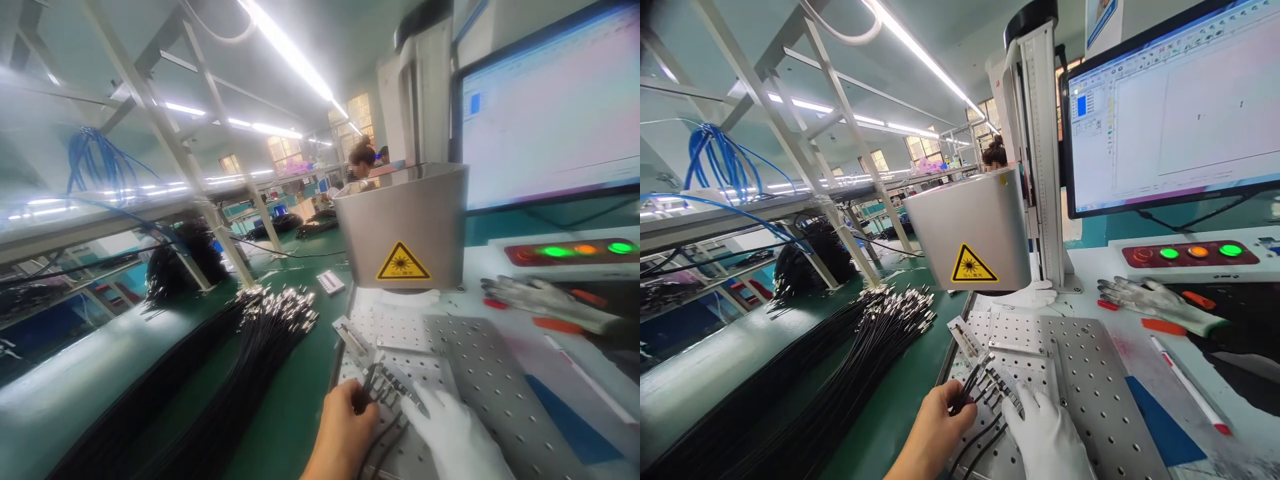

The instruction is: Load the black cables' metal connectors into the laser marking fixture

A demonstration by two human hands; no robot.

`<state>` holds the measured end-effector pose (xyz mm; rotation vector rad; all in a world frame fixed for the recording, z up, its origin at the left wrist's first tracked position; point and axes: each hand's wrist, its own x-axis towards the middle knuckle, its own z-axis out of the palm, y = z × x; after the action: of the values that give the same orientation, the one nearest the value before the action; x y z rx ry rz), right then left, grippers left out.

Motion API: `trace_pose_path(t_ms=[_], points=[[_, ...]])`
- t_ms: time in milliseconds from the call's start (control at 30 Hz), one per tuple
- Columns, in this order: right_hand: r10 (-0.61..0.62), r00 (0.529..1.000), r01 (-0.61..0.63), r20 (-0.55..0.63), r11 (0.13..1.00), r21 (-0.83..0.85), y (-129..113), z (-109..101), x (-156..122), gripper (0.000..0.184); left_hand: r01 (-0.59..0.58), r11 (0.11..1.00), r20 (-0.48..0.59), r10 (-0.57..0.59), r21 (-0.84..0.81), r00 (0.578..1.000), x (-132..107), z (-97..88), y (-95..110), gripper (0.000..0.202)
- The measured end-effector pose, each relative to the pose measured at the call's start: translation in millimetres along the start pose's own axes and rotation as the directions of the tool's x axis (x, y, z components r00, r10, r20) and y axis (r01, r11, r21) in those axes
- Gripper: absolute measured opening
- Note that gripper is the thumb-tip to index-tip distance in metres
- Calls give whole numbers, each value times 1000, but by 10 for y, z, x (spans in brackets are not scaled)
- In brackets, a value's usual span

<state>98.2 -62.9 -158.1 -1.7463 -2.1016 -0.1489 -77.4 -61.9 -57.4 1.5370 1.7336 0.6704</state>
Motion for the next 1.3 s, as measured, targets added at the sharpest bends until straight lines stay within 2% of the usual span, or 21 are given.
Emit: trace_pose_path(t_ms=[100,267,433,533,633,733,867,1033,1100,1200,1300], points=[[37,999,-37,-33,999,9,-31,17,11,35,23,1000,27,-24,12,999,0,-1,39,13],[188,976,-191,-106,982,-17,-134,41,47,32,16,998,19,-18,60,1000,8,48,148,14],[209,974,-209,-91,978,13,-151,34,61,29,14,953,-24,-7,302,1000,-11,103,258,12],[170,983,-167,-66,985,40,-133,12,50,29,-52,894,15,51,444,999,-24,127,262,8],[129,991,-128,-32,991,34,-121,-11,31,28,-67,863,47,50,501,998,-33,140,262,5],[36,999,-35,-29,999,32,-98,-35,10,35,-17,894,32,3,448,999,-25,140,268,3],[-152,984,149,-97,988,-31,-46,-94,2,45,71,956,36,-85,286,996,0,107,266,4],[-186,975,175,-124,980,-96,-54,-139,30,51,36,965,71,-56,260,996,25,59,262,25],[-136,984,126,-112,988,-89,-85,-114,46,49,40,966,78,-62,255,995,34,58,256,26],[32,994,-39,-101,997,-67,-135,-45,69,33,75,974,95,-97,215,991,51,74,241,22],[193,974,-200,-116,979,-51,-184,19,88,29,108,972,93,-129,207,987,70,98,218,17]])
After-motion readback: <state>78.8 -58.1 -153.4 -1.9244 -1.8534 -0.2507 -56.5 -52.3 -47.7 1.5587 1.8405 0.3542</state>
